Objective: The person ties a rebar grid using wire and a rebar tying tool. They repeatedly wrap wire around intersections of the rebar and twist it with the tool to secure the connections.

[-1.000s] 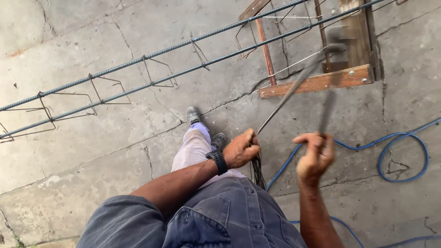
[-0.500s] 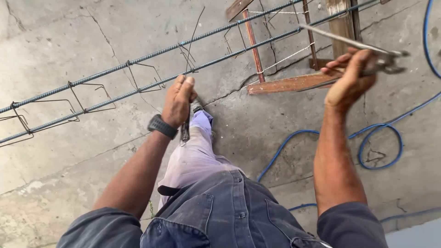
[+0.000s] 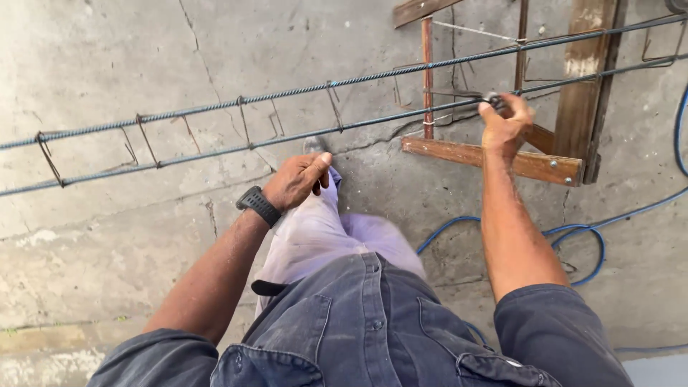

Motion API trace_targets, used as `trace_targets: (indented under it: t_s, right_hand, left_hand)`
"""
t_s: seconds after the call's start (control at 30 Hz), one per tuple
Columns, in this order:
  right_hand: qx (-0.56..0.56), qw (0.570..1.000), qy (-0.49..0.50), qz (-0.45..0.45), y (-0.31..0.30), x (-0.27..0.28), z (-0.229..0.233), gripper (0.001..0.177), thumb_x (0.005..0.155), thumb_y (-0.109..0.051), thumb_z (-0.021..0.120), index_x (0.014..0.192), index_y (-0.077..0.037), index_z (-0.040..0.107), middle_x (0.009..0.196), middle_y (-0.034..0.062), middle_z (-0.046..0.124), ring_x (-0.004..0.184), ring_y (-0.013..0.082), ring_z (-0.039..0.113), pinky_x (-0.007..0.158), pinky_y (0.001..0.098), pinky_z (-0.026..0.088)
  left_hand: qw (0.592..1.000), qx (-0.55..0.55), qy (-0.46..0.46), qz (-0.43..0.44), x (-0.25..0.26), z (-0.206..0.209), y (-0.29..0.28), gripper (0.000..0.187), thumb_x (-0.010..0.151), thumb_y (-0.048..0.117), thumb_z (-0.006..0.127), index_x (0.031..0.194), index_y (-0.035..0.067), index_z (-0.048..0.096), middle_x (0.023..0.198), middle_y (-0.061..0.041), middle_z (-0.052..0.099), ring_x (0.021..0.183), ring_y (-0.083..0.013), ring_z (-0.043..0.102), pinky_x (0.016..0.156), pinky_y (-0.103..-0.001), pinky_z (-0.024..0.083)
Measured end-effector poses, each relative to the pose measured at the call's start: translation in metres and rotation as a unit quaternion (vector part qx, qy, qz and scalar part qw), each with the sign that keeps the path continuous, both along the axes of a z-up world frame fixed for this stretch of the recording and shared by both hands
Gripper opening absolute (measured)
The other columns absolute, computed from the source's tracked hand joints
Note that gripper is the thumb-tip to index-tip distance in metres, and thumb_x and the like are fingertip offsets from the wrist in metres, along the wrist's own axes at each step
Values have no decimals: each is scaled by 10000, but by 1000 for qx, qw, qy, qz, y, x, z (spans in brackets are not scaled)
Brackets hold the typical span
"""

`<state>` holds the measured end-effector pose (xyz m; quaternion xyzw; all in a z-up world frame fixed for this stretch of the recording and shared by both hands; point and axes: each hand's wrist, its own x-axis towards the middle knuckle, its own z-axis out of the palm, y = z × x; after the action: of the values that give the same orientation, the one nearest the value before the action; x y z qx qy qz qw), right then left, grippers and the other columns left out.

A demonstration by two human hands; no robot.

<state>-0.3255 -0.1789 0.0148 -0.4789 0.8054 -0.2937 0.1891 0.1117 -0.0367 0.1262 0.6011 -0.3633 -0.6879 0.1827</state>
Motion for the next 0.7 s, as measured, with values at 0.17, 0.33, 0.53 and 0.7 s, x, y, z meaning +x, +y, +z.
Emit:
trace_targets:
  t_s: [0.17,0.33,0.53,0.7]
  right_hand:
    - [49,967,-234,93,20,161,118,43,930,-146,721,953,-128,689,784,19,591,641,145,643,529,258,610]
    - [278,803,-496,181,31,236,107,244,976,-238,658,1155,-97,569,910,154,724,771,220,761,643,321,660]
    - [287,768,-511,256,18,258,91,162,960,-133,687,1023,-87,546,810,124,723,713,187,759,611,281,651]
    - [316,771,-436,340,-14,276,95,204,945,-145,718,1061,-26,601,803,113,725,700,158,738,610,262,642]
  left_hand:
    - [992,-46,-76,-88,10,-6,5,468,1046,502,466,796,135,615,658,-147,656,762,-406,660,747,-475,514]
    - [988,-63,-69,-121,5,6,14,430,1048,458,445,864,102,601,727,-199,673,856,-478,666,797,-526,521]
    - [1000,-4,10,-29,6,7,37,463,1034,539,414,888,136,586,621,-94,605,759,-350,664,827,-491,519]
    - [999,-22,27,26,8,23,33,323,1028,302,447,1334,213,500,672,-43,724,617,-229,730,694,-368,574]
